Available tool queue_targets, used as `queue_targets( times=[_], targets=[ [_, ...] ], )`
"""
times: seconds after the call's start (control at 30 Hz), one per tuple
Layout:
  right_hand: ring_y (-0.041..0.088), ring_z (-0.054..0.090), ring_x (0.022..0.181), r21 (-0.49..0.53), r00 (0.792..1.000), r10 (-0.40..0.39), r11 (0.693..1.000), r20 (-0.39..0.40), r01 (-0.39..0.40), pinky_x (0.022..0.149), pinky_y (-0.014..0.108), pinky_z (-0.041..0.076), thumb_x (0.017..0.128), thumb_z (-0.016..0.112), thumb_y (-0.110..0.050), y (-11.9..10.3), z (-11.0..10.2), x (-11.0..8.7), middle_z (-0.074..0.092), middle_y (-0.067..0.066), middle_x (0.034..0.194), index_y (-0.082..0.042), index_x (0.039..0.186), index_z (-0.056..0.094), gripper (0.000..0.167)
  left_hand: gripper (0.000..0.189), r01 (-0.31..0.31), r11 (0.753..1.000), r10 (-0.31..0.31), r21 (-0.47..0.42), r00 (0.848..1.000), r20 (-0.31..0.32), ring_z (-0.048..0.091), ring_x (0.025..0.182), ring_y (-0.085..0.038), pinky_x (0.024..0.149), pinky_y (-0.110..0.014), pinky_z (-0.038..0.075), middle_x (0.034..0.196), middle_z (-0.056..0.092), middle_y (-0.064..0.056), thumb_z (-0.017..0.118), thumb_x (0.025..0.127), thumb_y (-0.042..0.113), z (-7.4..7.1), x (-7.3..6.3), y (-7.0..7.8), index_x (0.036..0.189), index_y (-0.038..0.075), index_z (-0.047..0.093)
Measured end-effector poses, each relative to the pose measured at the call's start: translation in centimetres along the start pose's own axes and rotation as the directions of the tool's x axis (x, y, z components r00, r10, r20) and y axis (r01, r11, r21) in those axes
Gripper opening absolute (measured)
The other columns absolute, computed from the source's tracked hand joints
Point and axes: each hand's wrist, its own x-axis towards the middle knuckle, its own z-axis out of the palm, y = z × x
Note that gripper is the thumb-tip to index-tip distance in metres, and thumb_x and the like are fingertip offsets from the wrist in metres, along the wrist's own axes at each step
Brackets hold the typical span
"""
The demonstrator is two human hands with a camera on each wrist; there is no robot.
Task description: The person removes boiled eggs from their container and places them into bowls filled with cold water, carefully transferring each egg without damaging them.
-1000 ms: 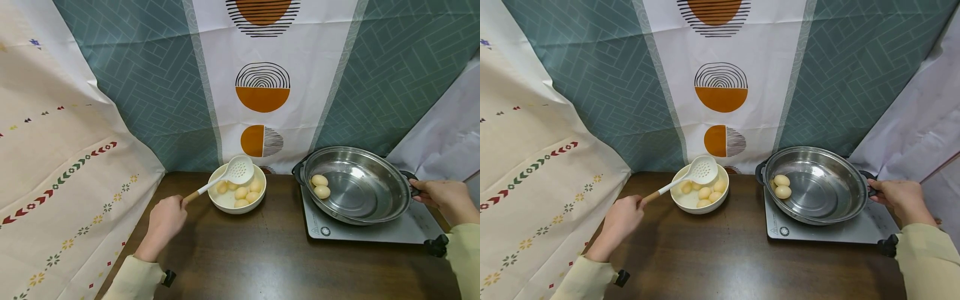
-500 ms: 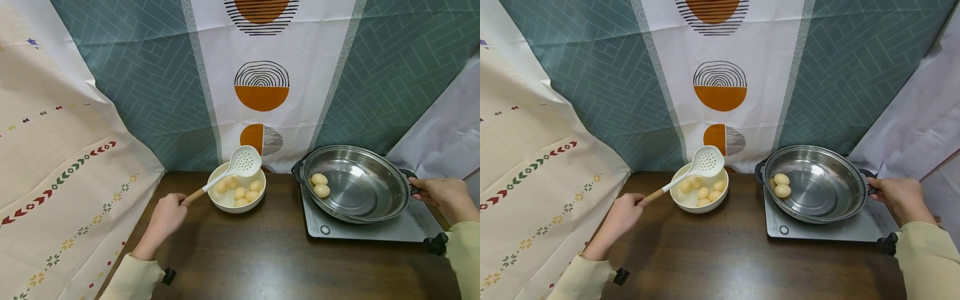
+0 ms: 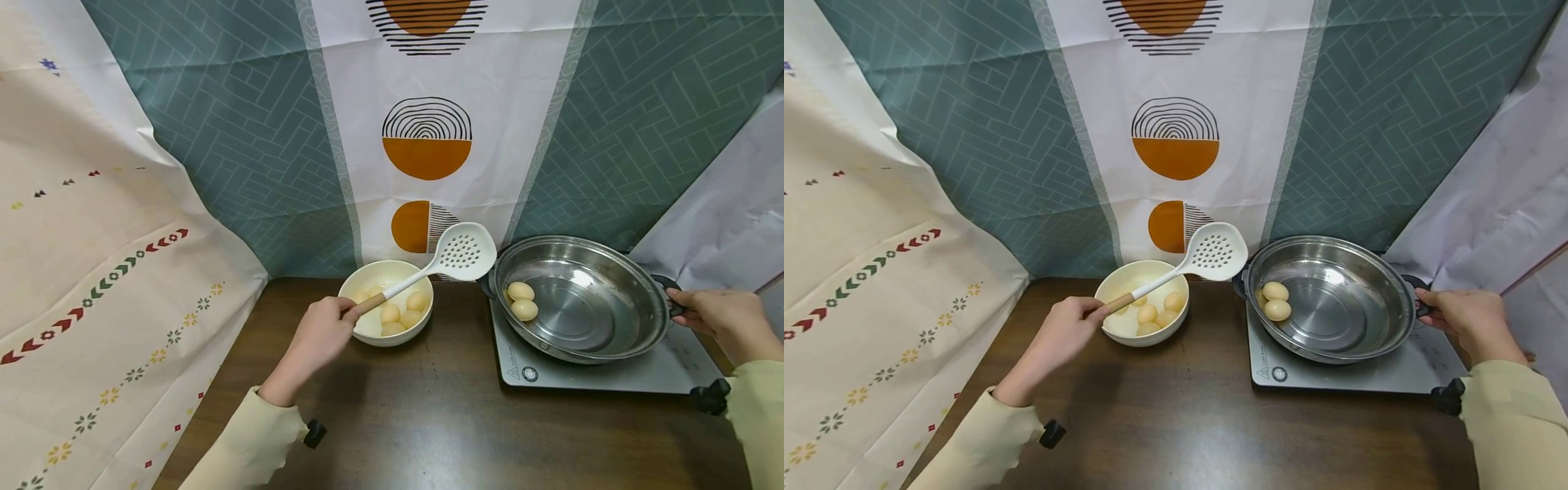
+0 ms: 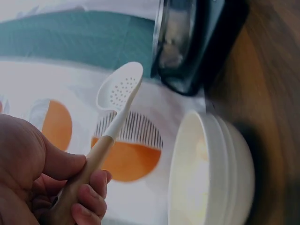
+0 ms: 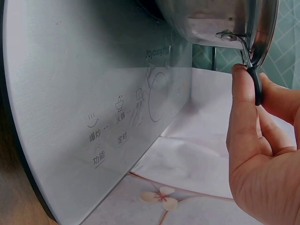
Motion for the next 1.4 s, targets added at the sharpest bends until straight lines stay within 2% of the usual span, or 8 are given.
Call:
queue_targets(
  times=[0.3,0.47,0.67,0.87,0.97,1.03,1.13,1.4],
  targets=[
    [0.006,0.065,0.055,0.023,1.0,-0.002,1.0,0.013,0.002,0.065,0.029,0.056,0.089,0.06,-0.034,0.1,-0.2,0.1,0.059,-0.012,0.056,-0.019,0.075,0.058,0.021,0.019,-0.125,0.983,0.129,0.134,0.991,-0.024,0.047,0.052,-0.016,0.049,-0.028,0.038,0.058,0.053,0.004,0.054,0.093,0.027,2.0,1.0,4.4,0.081,0.019,0.067],
    [0.007,0.065,0.054,0.059,1.0,-0.008,0.998,0.02,0.007,0.063,0.029,0.056,0.087,0.062,-0.036,0.2,-0.2,0.1,0.059,-0.013,0.056,-0.02,0.071,0.058,0.023,0.021,-0.223,0.933,0.237,0.284,0.971,-0.014,0.049,0.056,-0.017,0.051,-0.029,0.038,0.061,0.055,0.004,0.054,0.093,0.026,3.1,1.4,6.6,0.079,0.015,0.065],
    [0.006,0.064,0.052,0.008,1.0,0.002,1.0,-0.01,-0.002,0.063,0.029,0.056,0.09,0.057,-0.03,0.1,0.0,0.1,0.057,-0.012,0.054,-0.011,0.085,0.058,0.02,0.017,-0.333,0.781,0.407,0.529,0.913,-0.026,0.052,0.059,-0.018,0.046,-0.03,0.038,0.066,0.054,-0.001,0.058,0.087,0.024,4.5,1.6,8.6,0.079,0.01,0.063],
    [0.007,0.064,0.052,0.01,1.0,0.001,1.0,-0.002,-0.001,0.061,0.028,0.056,0.09,0.058,-0.031,-0.1,0.0,-0.2,0.057,-0.011,0.055,-0.011,0.083,0.059,0.021,0.015,-0.379,0.618,0.573,0.689,0.817,-0.064,0.051,0.061,-0.018,0.049,-0.03,0.041,0.068,0.056,-0.003,0.066,0.073,0.022,5.5,1.5,9.8,0.081,0.009,0.062],
    [0.007,0.065,0.053,0.019,1.0,0.003,1.0,0.004,-0.003,0.061,0.028,0.056,0.09,0.058,-0.031,-0.2,0.0,-0.3,0.058,-0.01,0.056,-0.014,0.077,0.059,0.022,0.018,-0.388,0.567,0.623,0.727,0.78,-0.069,0.051,0.061,-0.018,0.051,-0.029,0.043,0.068,0.056,-0.003,0.067,0.073,0.024,5.8,1.6,10.1,0.081,0.008,0.062],
    [0.007,0.065,0.053,0.021,1.0,0.006,1.0,0.004,-0.006,0.061,0.028,0.056,0.09,0.058,-0.031,-0.2,0.0,-0.4,0.058,-0.01,0.056,-0.013,0.077,0.059,0.022,0.018,-0.396,0.548,0.639,0.737,0.767,-0.064,0.051,0.061,-0.018,0.051,-0.029,0.043,0.067,0.056,-0.003,0.066,0.074,0.024,5.9,1.6,10.2,0.081,0.008,0.062],
    [0.008,0.065,0.053,0.023,1.0,0.011,1.0,-0.003,-0.011,0.061,0.028,0.056,0.09,0.058,-0.03,-0.3,0.0,-0.4,0.058,-0.01,0.056,-0.013,0.077,0.058,0.022,0.014,-0.41,0.547,0.634,0.73,0.772,-0.042,0.051,0.06,-0.018,0.05,-0.029,0.043,0.067,0.056,-0.003,0.065,0.074,0.022,6.0,1.4,10.3,0.079,0.009,0.062],
    [0.008,0.064,0.053,0.013,1.0,0.005,1.0,-0.005,-0.005,0.063,0.03,0.056,0.091,0.057,-0.029,-0.4,0.1,-0.4,0.057,-0.01,0.057,-0.014,0.077,0.059,0.02,0.015,-0.457,0.58,0.563,0.674,0.823,0.073,0.049,0.059,-0.017,0.049,-0.029,0.042,0.068,0.056,-0.002,0.065,0.076,0.024,6.1,0.8,10.9,0.079,0.01,0.061]
  ],
)
